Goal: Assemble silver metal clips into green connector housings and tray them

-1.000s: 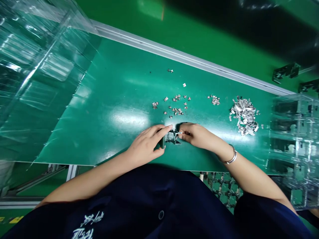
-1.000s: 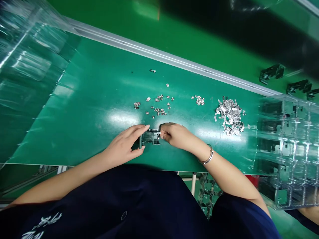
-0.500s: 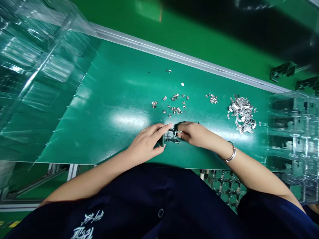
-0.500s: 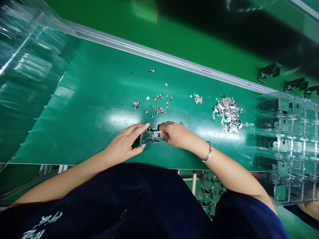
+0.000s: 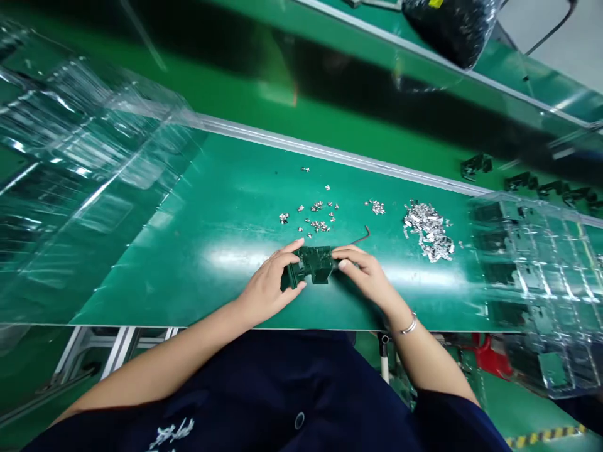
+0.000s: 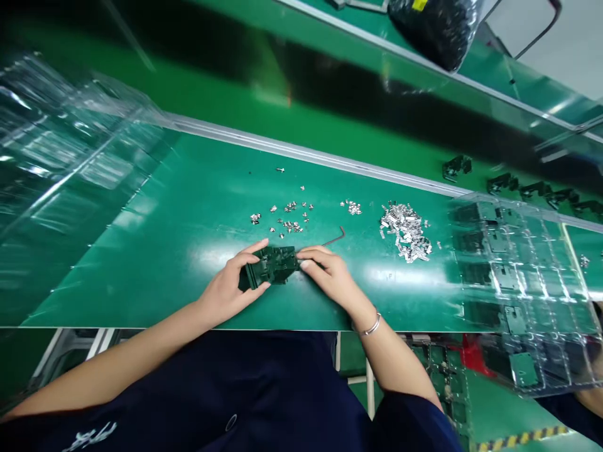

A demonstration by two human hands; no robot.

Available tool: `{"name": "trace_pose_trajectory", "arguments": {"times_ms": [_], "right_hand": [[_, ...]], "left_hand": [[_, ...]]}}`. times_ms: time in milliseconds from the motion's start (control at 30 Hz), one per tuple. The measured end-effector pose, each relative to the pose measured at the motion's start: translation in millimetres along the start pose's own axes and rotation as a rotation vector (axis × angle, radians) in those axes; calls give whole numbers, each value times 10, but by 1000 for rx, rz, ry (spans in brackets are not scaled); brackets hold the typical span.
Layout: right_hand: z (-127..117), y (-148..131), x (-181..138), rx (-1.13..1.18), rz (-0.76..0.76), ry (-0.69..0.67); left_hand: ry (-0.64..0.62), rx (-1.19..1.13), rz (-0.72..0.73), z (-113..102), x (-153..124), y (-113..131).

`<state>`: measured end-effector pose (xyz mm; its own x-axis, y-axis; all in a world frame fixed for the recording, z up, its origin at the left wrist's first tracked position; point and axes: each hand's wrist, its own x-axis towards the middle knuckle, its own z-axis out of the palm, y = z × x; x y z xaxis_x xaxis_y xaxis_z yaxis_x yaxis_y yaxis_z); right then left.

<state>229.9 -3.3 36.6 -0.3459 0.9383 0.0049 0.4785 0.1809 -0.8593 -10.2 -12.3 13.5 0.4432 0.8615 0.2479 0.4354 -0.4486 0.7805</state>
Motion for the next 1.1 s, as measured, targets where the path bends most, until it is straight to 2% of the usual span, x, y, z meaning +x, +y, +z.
{"name": "trace_pose_trajectory", "arguments": {"times_ms": [67,167,267,333,400,467,533,567,633,733,833,933,1033,1100], "right_hand": [[119,-106,-38,16,5,55],[283,-226,-79,-252,-133,128],[424,-255,-142,-547,-323,85],[441,-205,-184,-611,-424,29],[312,-73,-214,-589,-451,25],[12,156,-232,-549,-303,168],[-397,450,-237,-550,9,433],[-603,601,-234,-571,138,507],[-942,862,-216,-610,296,540],[-1173,1072,-174,-636,328,485],[-1140,1068,-141,-659,306,464],[-962,898,-98,-657,276,443],[-633,526,-18,-489,181,440],[-352,180,36,-271,34,421]], "left_hand": [[5,-4,70,-21,0,18],[-1,71,153,-82,20,29],[-73,300,97,-97,49,8],[-145,405,52,-70,57,-14],[-180,441,37,-35,49,-31],[-175,454,26,-13,34,-35],[-171,456,19,-12,22,-24],[-179,450,13,-20,20,-15],[-204,425,0,-52,22,2],[-203,383,-20,-142,33,9],[-125,340,-20,-268,42,13],[9,272,-30,-373,80,88],[99,181,-7,-380,186,258],[55,120,15,-319,281,384]]}}
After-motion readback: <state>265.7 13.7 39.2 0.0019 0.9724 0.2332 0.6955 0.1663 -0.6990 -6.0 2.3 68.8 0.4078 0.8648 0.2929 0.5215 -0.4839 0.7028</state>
